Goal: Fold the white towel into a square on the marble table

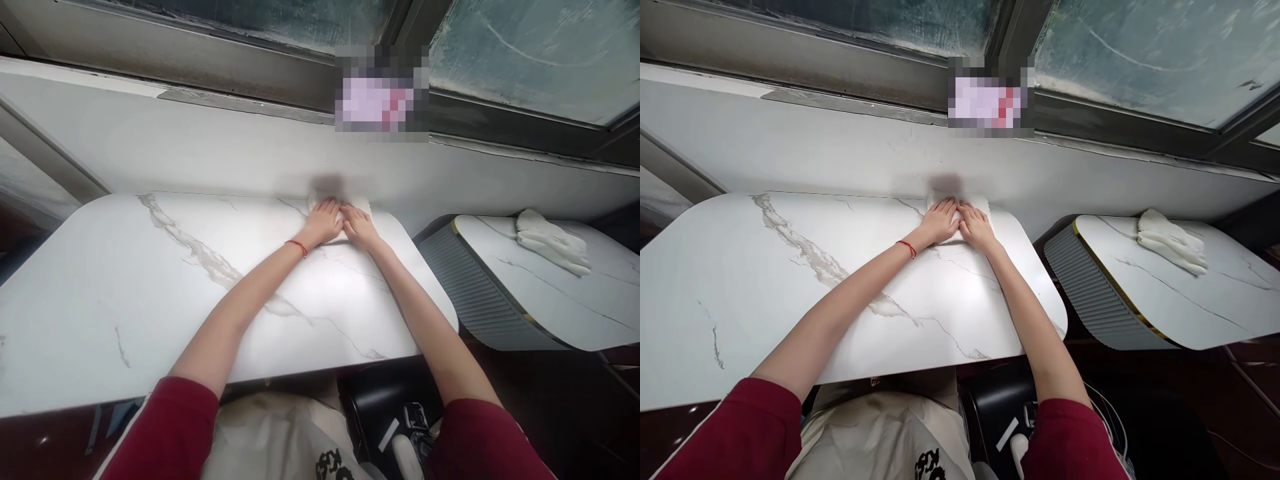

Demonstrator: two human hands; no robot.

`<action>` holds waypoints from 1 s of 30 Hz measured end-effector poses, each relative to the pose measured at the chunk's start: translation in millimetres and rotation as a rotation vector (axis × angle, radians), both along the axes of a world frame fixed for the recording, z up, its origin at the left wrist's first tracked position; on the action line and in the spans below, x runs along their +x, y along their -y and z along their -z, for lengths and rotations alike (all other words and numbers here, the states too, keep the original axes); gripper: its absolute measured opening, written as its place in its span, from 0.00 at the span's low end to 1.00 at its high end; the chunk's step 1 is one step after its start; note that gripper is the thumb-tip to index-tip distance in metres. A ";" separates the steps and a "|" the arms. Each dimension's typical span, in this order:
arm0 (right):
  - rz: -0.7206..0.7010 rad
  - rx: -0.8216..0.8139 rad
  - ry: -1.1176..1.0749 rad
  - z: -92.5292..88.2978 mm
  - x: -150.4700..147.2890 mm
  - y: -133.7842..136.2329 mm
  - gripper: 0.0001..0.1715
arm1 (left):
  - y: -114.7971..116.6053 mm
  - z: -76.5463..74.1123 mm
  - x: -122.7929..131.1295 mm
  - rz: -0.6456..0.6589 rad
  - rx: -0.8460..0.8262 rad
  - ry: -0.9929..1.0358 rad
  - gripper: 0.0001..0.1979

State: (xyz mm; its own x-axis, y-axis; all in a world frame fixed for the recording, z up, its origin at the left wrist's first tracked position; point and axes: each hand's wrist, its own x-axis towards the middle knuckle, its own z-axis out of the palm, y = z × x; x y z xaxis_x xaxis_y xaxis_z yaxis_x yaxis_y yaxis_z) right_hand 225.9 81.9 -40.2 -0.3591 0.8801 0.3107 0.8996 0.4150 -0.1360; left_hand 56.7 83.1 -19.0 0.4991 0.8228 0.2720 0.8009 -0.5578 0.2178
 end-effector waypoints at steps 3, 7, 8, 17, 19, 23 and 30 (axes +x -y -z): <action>0.026 0.001 -0.001 -3.1 -4.8 4.0 0.33 | 4.2 -3.3 -0.1 -0.011 -0.009 -0.002 0.31; 0.060 -0.030 0.076 -8.3 -11.3 19.2 0.34 | 15.5 -4.6 -3.6 -0.007 -0.016 -0.037 0.31; 0.057 -0.034 0.099 -8.7 -12.3 25.1 0.34 | 19.8 -3.9 -5.5 0.000 -0.013 -0.048 0.31; -0.049 0.100 0.102 -2.7 -22.5 106.5 0.33 | 83.9 1.6 -33.9 0.132 0.047 -0.108 0.31; -0.077 0.118 0.116 -6.5 -26.7 129.8 0.32 | 104.6 1.8 -39.5 0.146 0.055 -0.114 0.31; -0.130 0.151 0.179 -16.5 -35.4 180.8 0.32 | 150.0 5.2 -48.7 0.198 0.075 -0.100 0.32; -0.118 0.185 0.339 -23.5 -54.2 257.8 0.36 | 220.8 6.0 -52.4 0.218 0.109 -0.154 0.33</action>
State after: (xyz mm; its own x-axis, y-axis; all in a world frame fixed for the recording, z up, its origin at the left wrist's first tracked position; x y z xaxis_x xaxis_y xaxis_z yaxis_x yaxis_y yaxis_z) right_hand 171.6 -176.0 -16.8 -0.5638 0.7668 0.3069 0.8252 0.5079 0.2470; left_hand 4.3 -137.8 -25.1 0.7035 0.6614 0.2602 0.6784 -0.7340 0.0317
